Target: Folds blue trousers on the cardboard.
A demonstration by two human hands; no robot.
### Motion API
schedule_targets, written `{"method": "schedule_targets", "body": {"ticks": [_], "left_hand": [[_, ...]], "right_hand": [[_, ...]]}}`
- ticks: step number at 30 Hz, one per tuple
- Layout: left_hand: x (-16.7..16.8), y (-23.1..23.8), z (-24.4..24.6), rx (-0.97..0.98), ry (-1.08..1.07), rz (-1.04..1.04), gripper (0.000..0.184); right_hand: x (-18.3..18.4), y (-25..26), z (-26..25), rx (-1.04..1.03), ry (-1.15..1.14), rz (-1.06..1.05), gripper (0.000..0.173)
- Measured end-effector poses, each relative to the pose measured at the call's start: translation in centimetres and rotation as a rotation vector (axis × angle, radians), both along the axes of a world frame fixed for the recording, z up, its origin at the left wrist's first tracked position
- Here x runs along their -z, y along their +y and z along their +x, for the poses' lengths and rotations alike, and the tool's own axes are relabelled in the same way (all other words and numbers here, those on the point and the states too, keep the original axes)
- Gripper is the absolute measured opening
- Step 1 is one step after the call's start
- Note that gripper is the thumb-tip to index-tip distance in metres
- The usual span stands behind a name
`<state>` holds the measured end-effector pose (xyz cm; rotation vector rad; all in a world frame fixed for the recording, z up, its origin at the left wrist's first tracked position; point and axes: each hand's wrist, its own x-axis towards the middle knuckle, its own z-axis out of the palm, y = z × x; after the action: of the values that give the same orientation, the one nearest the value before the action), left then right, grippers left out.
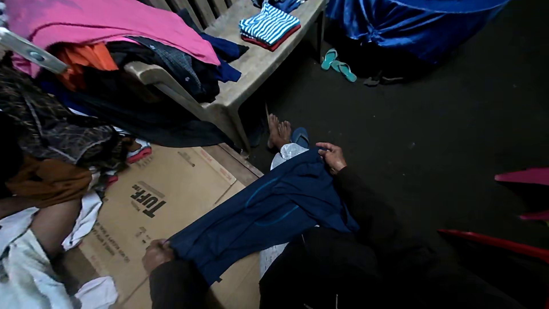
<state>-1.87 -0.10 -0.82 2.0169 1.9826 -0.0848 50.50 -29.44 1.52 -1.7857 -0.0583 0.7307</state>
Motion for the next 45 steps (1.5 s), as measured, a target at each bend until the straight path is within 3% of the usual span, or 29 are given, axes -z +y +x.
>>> {"method": "schedule_targets", "body": {"ticks": [6, 9, 12, 17, 19, 22, 24, 28, 32, 36, 38, 41, 45], "left_hand": [[-1.0, -0.5, 2.1, 0.026, 0.096, -0.079, 0.028], [-2.3, -1.8, 5.0, 0.128, 0.077, -0.029, 0.039], [-5.3, -6.0, 11.6, 0.424, -0.152, 0.124, 0.037], [-9.0, -16.8, 25.2, 1.117, -0.576, -0.115, 0.030], [-9.2, -20.7, 28.9, 1.338, -0.570, -0.153, 0.031], [-9.6, -23.8, 32.0, 1.500, -0.324, -0.258, 0.048], [-9.0, -24.5, 32.8, 1.526, -0.241, -0.239, 0.042], [-9.0, -23.9, 32.6, 1.549, -0.269, -0.210, 0.025], [-9.0, -21.8, 30.9, 1.429, -0.632, -0.097, 0.024], [-10.0, -20.4, 28.0, 1.426, -0.972, -0.284, 0.027], [-10.5, -20.2, 26.3, 1.387, -1.011, -0.368, 0.025], [-9.6, -19.7, 23.8, 1.232, -1.056, -0.442, 0.027], [-9.1, -19.5, 21.1, 0.873, -1.256, -0.532, 0.020]], "right_hand": [[-0.3, -0.2, -0.5, -0.029, -0.057, -0.174, 0.033], [0.5, -0.2, 0.2, -0.086, -0.117, -0.148, 0.031], [0.5, -1.0, -0.2, -0.113, -0.081, -0.057, 0.031], [1.4, -1.3, 0.3, -0.108, -0.040, -0.012, 0.031], [1.4, -1.4, 0.5, -0.124, -0.025, -0.009, 0.032], [1.4, -1.4, 0.5, -0.124, -0.029, -0.005, 0.031], [1.5, -1.5, 0.4, -0.127, -0.037, -0.007, 0.031], [1.5, -1.3, 0.3, -0.130, -0.038, -0.013, 0.031], [1.8, -1.4, 0.5, -0.135, -0.049, -0.005, 0.030], [1.8, -1.3, 0.1, -0.050, -0.003, 0.027, 0.030], [1.7, -1.1, -0.4, 0.013, 0.023, 0.054, 0.031], [1.9, -0.9, -0.3, 0.069, 0.052, 0.059, 0.033], [1.7, -0.7, 0.3, 0.035, 0.036, 0.007, 0.033]]}}
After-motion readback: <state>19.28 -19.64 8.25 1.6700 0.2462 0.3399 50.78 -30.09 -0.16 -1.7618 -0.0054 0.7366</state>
